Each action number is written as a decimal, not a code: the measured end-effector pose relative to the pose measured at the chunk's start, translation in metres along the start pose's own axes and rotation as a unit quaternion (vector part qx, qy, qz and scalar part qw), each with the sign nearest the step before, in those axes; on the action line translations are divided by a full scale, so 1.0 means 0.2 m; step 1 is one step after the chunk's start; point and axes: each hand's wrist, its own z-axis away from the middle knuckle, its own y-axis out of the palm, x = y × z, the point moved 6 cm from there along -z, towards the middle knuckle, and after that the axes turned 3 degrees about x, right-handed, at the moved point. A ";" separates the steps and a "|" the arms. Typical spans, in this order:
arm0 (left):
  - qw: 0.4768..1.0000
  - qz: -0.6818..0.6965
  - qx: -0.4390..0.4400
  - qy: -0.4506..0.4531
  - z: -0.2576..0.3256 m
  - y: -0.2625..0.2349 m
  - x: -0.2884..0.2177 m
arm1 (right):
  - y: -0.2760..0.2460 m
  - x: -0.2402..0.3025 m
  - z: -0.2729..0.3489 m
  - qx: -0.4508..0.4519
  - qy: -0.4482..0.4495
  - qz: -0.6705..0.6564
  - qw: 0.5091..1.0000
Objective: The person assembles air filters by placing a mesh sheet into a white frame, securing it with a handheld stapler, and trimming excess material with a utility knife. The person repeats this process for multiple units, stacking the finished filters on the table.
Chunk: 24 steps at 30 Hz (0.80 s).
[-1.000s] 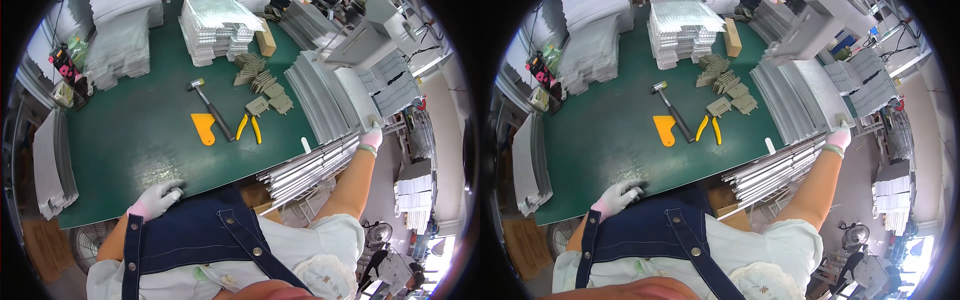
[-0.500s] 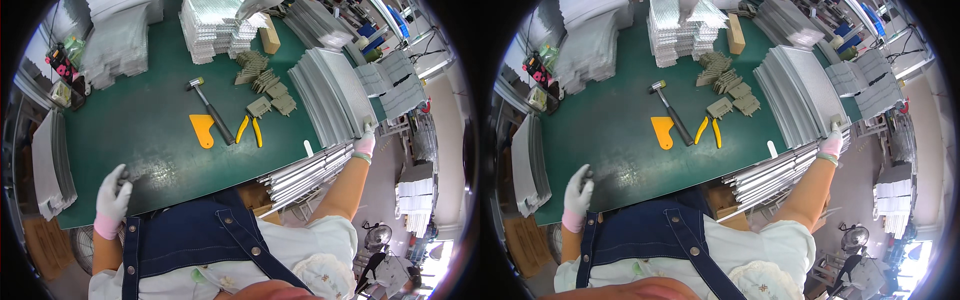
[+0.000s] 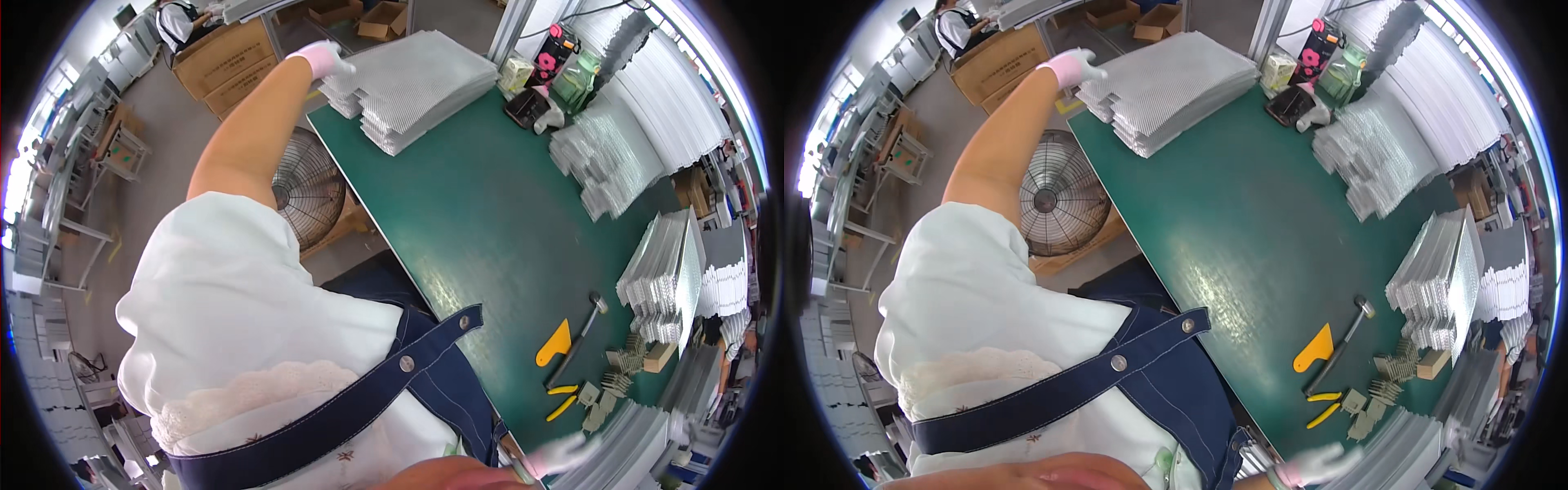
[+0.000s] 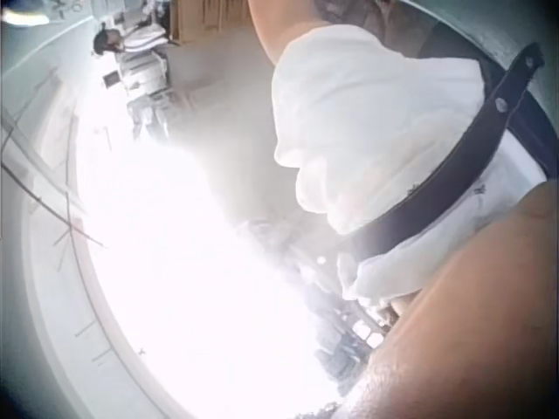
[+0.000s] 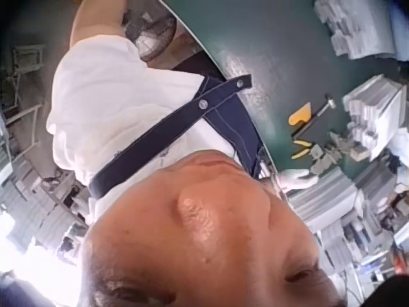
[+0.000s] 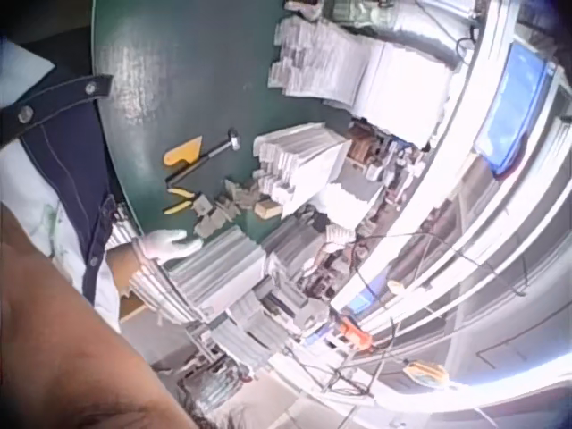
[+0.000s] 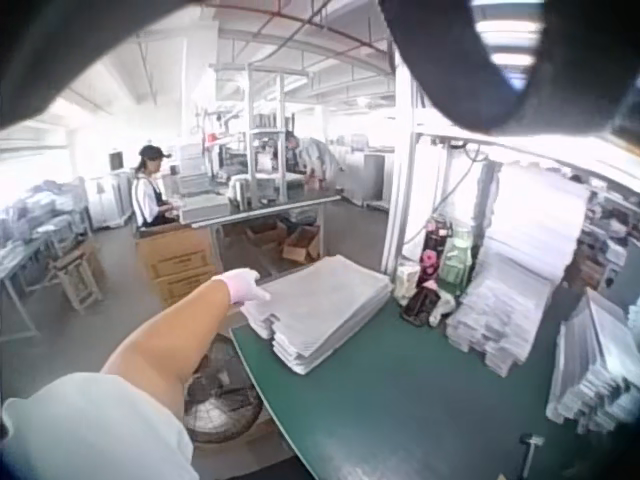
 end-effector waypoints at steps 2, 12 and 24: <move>1.000 0.017 0.026 0.003 0.00 0.04 -0.09 | 0.26 0.22 0.15 0.061 -0.055 -0.149 0.985; 0.994 -0.023 0.056 0.090 -0.03 -0.13 -0.18 | 0.79 0.76 0.16 0.378 -0.163 0.034 0.911; 0.847 0.494 0.020 0.195 0.45 -0.07 -0.51 | 0.70 0.53 0.15 0.363 -0.118 0.061 0.922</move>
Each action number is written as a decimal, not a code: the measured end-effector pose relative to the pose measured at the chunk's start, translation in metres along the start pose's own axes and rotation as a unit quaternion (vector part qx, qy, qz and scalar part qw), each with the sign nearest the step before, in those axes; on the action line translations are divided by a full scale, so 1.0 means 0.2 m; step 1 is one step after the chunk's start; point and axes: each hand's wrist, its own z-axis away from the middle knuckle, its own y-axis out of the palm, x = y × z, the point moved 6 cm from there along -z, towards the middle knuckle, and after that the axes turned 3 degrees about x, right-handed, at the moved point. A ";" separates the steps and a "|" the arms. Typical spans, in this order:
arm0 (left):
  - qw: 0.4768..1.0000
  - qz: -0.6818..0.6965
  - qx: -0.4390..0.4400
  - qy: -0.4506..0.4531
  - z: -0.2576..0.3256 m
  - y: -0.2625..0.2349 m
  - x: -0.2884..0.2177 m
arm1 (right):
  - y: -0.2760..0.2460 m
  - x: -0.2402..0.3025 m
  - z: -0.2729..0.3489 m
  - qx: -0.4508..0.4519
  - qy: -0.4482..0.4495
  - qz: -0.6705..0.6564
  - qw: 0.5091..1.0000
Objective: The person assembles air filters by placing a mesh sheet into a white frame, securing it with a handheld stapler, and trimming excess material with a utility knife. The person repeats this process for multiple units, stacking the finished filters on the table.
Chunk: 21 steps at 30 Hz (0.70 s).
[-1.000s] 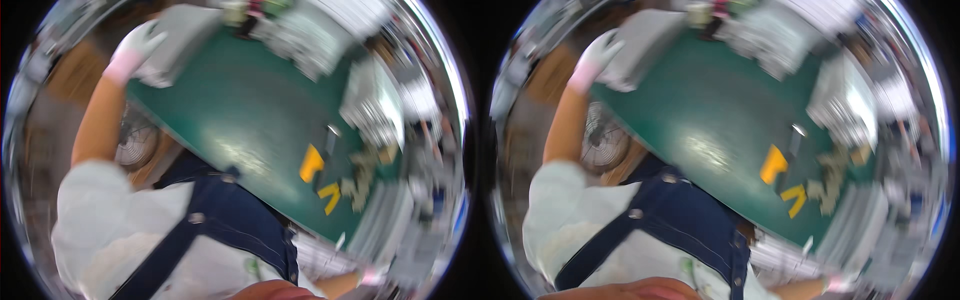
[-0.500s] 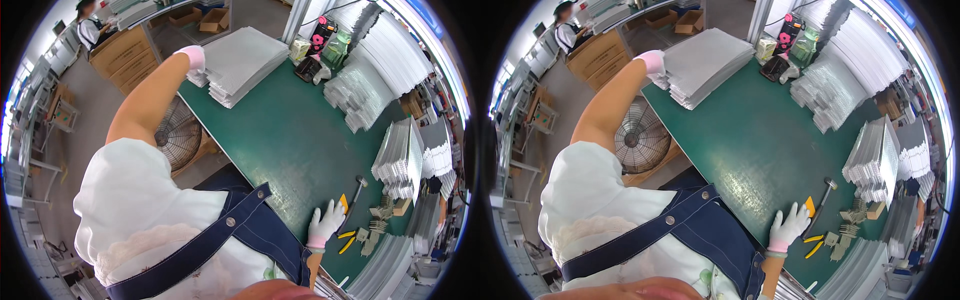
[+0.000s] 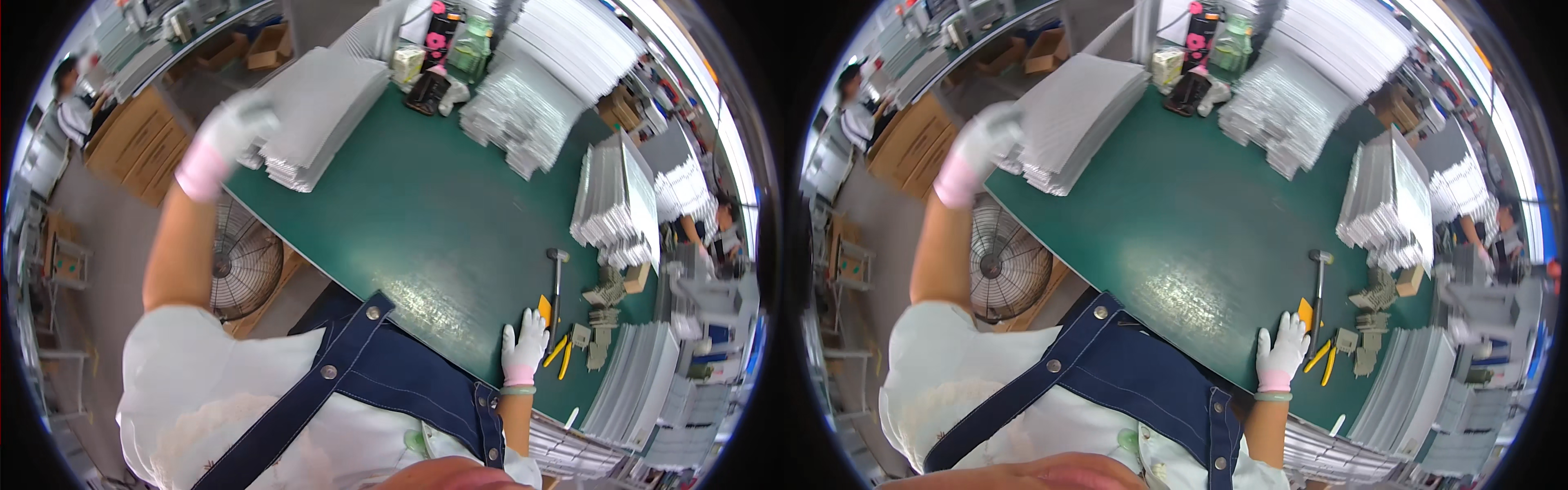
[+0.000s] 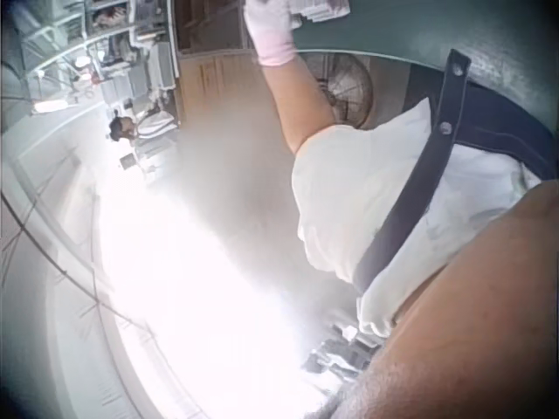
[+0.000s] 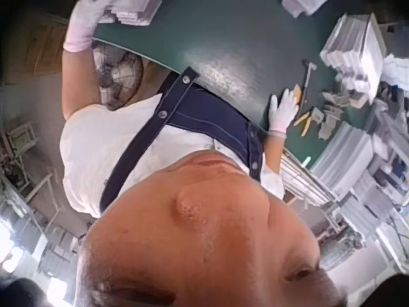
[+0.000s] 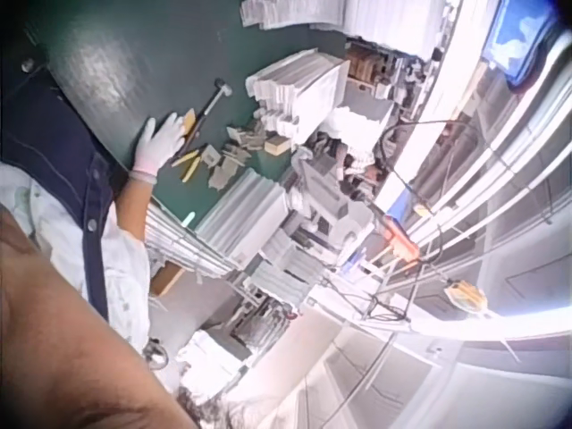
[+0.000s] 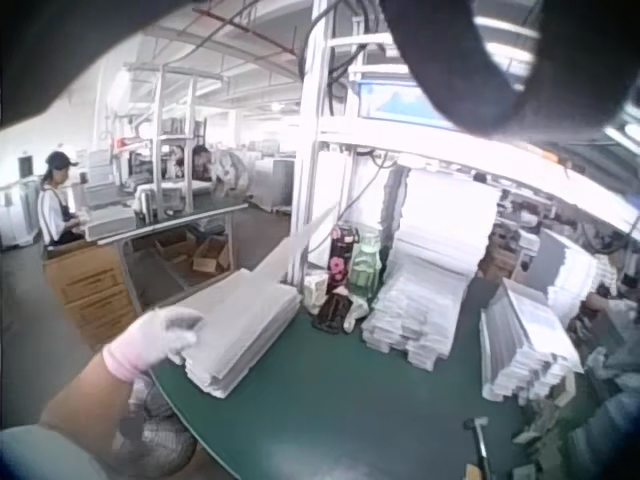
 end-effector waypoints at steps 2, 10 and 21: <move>0.978 -0.170 0.066 0.099 0.23 0.52 -0.11 | -0.02 -0.01 -0.02 -0.074 -0.005 -0.054 0.996; 0.790 -0.432 0.423 0.102 0.49 1.45 -0.12 | -0.06 0.47 -0.14 0.036 -0.217 -0.071 0.973; 0.936 -0.349 -0.038 0.037 -1.40 1.52 -0.61 | -0.12 0.47 -0.22 0.041 -0.265 -0.122 0.956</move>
